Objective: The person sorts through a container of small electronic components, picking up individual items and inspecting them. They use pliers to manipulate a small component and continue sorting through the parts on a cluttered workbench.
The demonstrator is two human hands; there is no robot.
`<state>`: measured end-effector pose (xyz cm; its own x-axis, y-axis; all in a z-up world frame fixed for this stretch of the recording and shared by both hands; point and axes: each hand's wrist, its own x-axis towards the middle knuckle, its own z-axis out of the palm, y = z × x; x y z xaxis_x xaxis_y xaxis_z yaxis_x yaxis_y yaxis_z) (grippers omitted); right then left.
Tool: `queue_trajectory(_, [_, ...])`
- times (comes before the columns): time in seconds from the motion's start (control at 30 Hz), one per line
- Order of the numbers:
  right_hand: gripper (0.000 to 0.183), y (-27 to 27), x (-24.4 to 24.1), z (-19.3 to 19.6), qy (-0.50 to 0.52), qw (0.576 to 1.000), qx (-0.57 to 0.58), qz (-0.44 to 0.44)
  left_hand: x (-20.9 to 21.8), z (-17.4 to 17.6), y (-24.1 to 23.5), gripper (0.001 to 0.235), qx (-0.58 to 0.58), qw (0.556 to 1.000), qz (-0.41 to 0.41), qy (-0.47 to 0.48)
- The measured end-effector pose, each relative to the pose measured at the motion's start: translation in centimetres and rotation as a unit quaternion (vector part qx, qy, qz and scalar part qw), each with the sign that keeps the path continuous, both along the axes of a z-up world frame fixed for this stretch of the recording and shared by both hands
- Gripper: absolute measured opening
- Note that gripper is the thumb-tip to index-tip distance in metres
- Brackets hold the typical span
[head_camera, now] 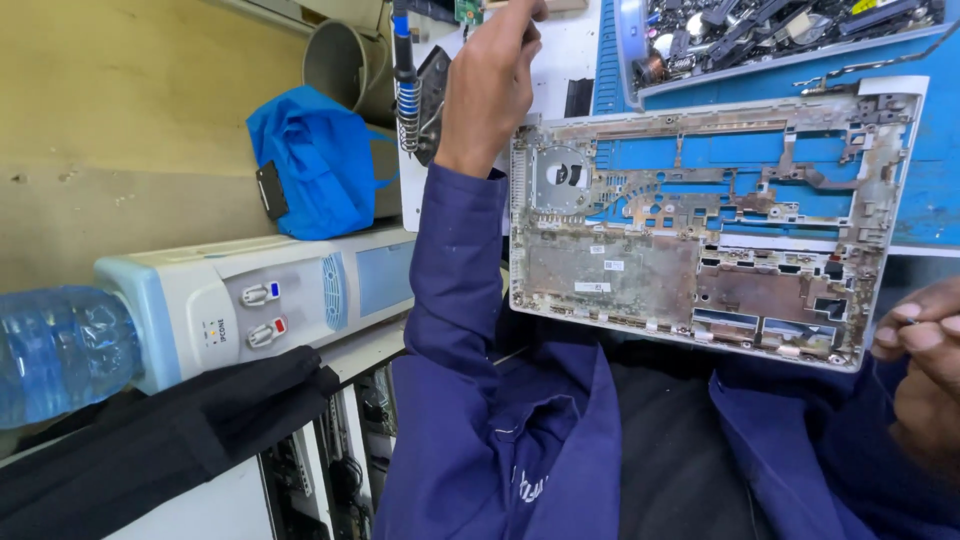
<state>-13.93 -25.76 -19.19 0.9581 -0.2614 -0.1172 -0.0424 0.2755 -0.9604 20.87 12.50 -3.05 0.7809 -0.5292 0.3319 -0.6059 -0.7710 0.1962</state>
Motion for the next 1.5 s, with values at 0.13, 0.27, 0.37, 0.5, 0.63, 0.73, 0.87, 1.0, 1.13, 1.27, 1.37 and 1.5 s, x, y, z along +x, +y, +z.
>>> queue_trajectory(0.13, [0.028,0.4,0.0,1.1,0.007,1.0,-0.006,-0.01,1.0,-2.9,0.1,0.04,0.045,0.998,0.032,-0.025])
queue_trajectory(0.27, [0.024,0.7,0.4,3.3,0.003,0.999,-0.035,-0.02,1.5,-4.7,0.8,0.038,0.07,0.996,0.042,-0.045])
queue_trajectory(0.37, [0.024,0.2,0.1,1.8,0.013,0.999,-0.041,-0.01,1.7,-5.0,1.1,0.032,0.072,0.995,0.045,-0.057])
queue_trajectory(0.5, [0.023,-0.5,-0.1,0.9,0.028,0.998,-0.056,0.01,1.6,-5.3,1.4,0.025,0.081,0.994,0.05,-0.054])
queue_trajectory(0.63, [0.024,-0.2,0.2,2.2,0.022,0.999,-0.032,-0.013,1.4,-4.3,1.3,0.04,0.118,0.99,0.062,-0.045])
queue_trajectory(0.73, [0.026,-0.6,0.2,4.6,0.069,0.996,-0.059,0.008,0.6,-1.4,0.2,0.035,0.086,0.994,0.025,-0.06])
queue_trajectory(0.87, [0.024,0.4,1.6,9.5,0.011,0.991,-0.126,0.033,-0.3,3.2,-2.4,0.029,-0.006,0.996,-0.083,-0.041])
queue_trajectory(1.0, [0.023,2.5,4.6,17.8,0.135,0.953,-0.26,0.075,1.3,3.9,-5.0,0.022,-0.115,0.97,-0.213,-0.012])
queue_trajectory(1.13, [0.024,2.2,6.1,20.6,0.131,0.93,-0.307,0.151,3.8,0.6,-6.3,0.013,-0.171,0.954,-0.245,-0.03])
queue_trajectory(1.27, [0.027,5.5,11.5,27.1,-0.04,0.908,-0.325,0.261,4.3,-1.4,-6.8,0.009,-0.226,0.94,-0.254,-0.022])
queue_trajectory(1.37, [0.019,5.9,12.5,29.1,-0.112,0.852,-0.419,0.292,4.1,-1.6,-6.6,0.007,-0.257,0.935,-0.242,-0.011])
queue_trajectory(1.5, [0.026,7.4,15.1,30.6,-0.096,0.823,-0.467,0.309,3.8,-1.7,-5.4,0.007,-0.285,0.931,-0.23,-0.002])
